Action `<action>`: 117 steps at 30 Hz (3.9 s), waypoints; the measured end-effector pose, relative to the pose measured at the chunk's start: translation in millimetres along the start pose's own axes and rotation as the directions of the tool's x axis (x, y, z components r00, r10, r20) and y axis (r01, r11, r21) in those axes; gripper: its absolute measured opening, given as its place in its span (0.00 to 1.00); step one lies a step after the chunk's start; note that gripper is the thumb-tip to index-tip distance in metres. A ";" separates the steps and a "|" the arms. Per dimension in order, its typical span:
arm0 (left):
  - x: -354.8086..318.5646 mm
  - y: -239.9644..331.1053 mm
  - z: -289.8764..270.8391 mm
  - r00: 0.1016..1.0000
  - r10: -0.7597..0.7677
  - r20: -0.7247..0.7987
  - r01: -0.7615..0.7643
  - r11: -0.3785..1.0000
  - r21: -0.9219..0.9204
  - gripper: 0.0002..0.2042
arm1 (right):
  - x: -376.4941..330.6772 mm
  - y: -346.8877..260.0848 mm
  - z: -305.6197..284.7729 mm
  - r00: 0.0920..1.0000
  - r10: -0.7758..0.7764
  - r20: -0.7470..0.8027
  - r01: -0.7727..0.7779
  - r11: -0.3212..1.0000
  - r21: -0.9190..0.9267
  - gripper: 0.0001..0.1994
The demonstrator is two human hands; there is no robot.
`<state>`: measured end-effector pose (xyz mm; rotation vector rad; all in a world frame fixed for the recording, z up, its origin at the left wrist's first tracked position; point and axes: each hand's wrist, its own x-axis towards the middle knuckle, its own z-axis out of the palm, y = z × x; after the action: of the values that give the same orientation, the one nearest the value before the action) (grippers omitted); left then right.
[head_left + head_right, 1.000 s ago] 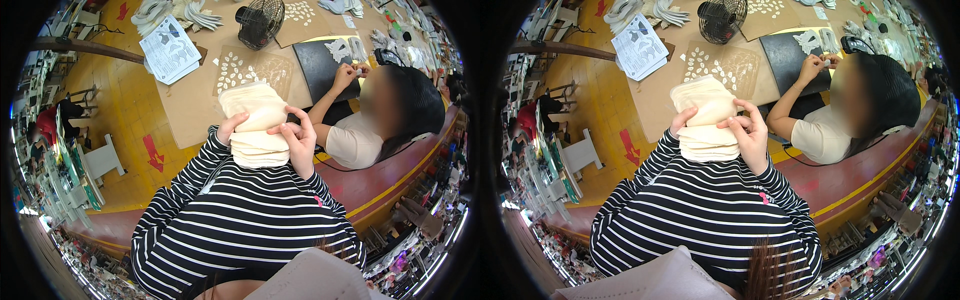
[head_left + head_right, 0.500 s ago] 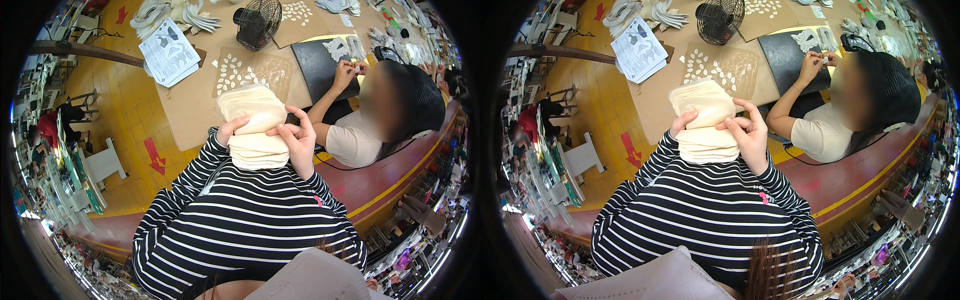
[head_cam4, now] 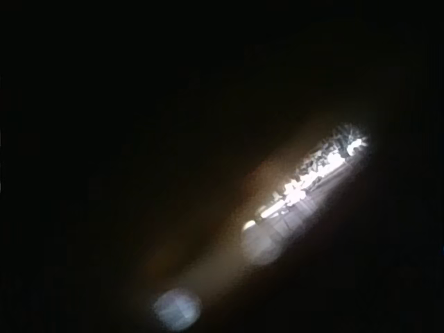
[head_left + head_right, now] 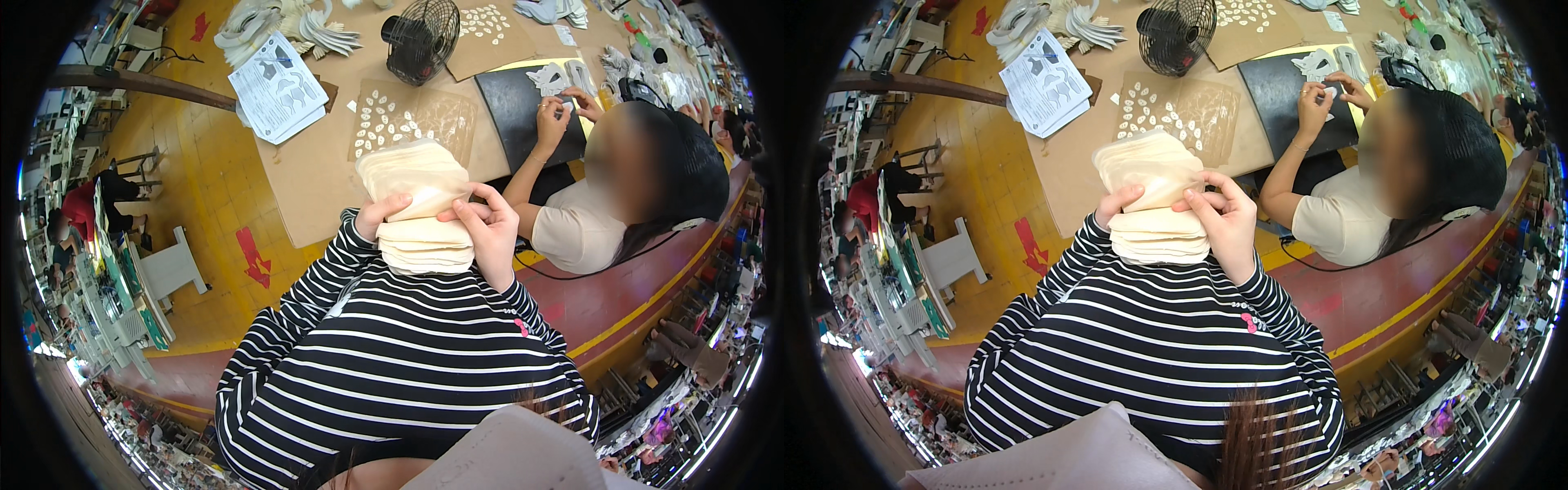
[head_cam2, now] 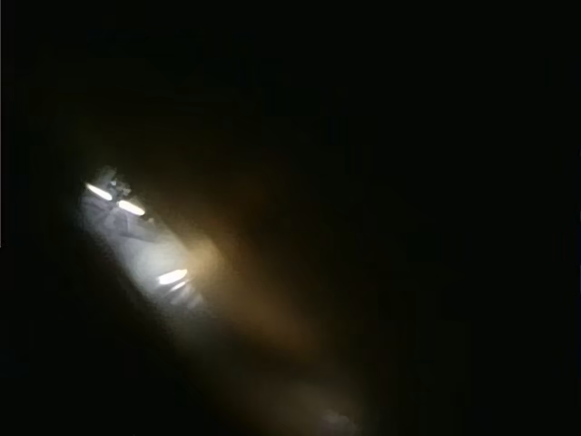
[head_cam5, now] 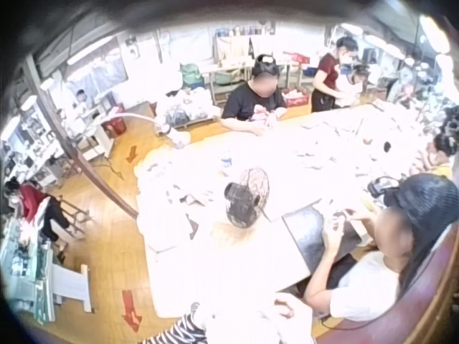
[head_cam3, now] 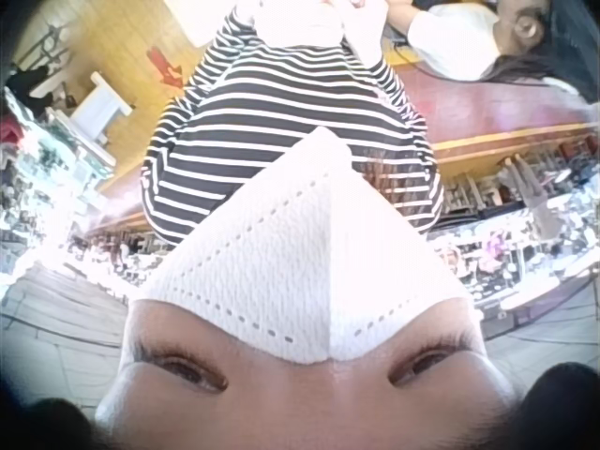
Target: The person repeatedly folds a stack of beige fabric pieces by hand at a workbench. They hold the stack, fold individual pieces, and re-stack them. Other workers are visible at adjacent tables performing similar tasks.
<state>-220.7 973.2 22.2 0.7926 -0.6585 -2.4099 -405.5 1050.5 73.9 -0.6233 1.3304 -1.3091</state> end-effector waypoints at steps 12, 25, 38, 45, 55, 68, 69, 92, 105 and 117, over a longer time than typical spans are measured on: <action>13.0 -24.2 -42.8 0.958 0.124 0.260 0.001 0.901 -0.434 0.36 | 1.8 5.6 -2.5 0.889 -0.456 0.046 0.444 0.831 -0.336 0.05; 5.3 -10.7 -6.6 0.999 -0.008 -0.036 0.004 0.994 -0.112 0.31 | -2.2 -4.1 -4.4 0.998 -0.069 0.007 0.068 0.997 0.038 0.18; 3.6 -8.9 -9.0 1.000 0.003 -0.004 -0.003 1.000 0.003 0.28 | -2.0 4.6 -4.5 0.994 -0.104 -0.029 0.101 0.990 -0.102 0.09; 5.2 -16.3 -16.3 0.998 0.067 -0.006 -0.067 0.998 -0.017 0.35 | -3.1 8.3 -8.6 0.979 -0.205 -0.011 0.199 0.960 -0.200 0.04; 9.1 -12.4 -10.3 0.999 -0.043 0.016 0.045 0.975 -0.216 0.31 | -1.7 11.3 -15.3 0.888 -0.434 0.149 0.458 0.853 -0.250 0.05; 2.5 -10.6 -5.7 1.000 0.015 0.020 -0.013 0.997 -0.077 0.29 | -6.8 6.1 -11.4 0.993 -0.107 0.042 0.111 0.988 -0.104 0.15; 1.2 -8.9 -2.9 1.000 0.021 0.004 -0.021 0.999 -0.046 0.29 | -6.9 8.3 -10.6 0.993 -0.110 0.038 0.113 0.988 -0.102 0.13; 7.5 -17.2 -13.7 0.998 0.022 0.055 -0.002 0.938 -0.346 0.29 | 3.3 2.0 -22.2 0.768 -0.545 0.337 0.640 0.678 -0.362 0.02; 8.5 -18.3 -13.2 0.996 0.081 0.025 -0.080 0.995 -0.064 0.31 | -3.8 8.7 -11.3 0.994 -0.110 -0.023 0.105 0.981 -0.163 0.07; 12.0 -19.9 -14.3 0.993 0.093 0.073 -0.077 0.976 -0.204 0.38 | -0.6 17.1 -9.9 0.879 -0.472 -0.068 0.415 0.827 -0.379 0.08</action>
<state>-226.2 976.9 -4.3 0.5728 -0.4608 -2.3946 -409.1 1058.6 56.2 -1.1581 1.6357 -1.5252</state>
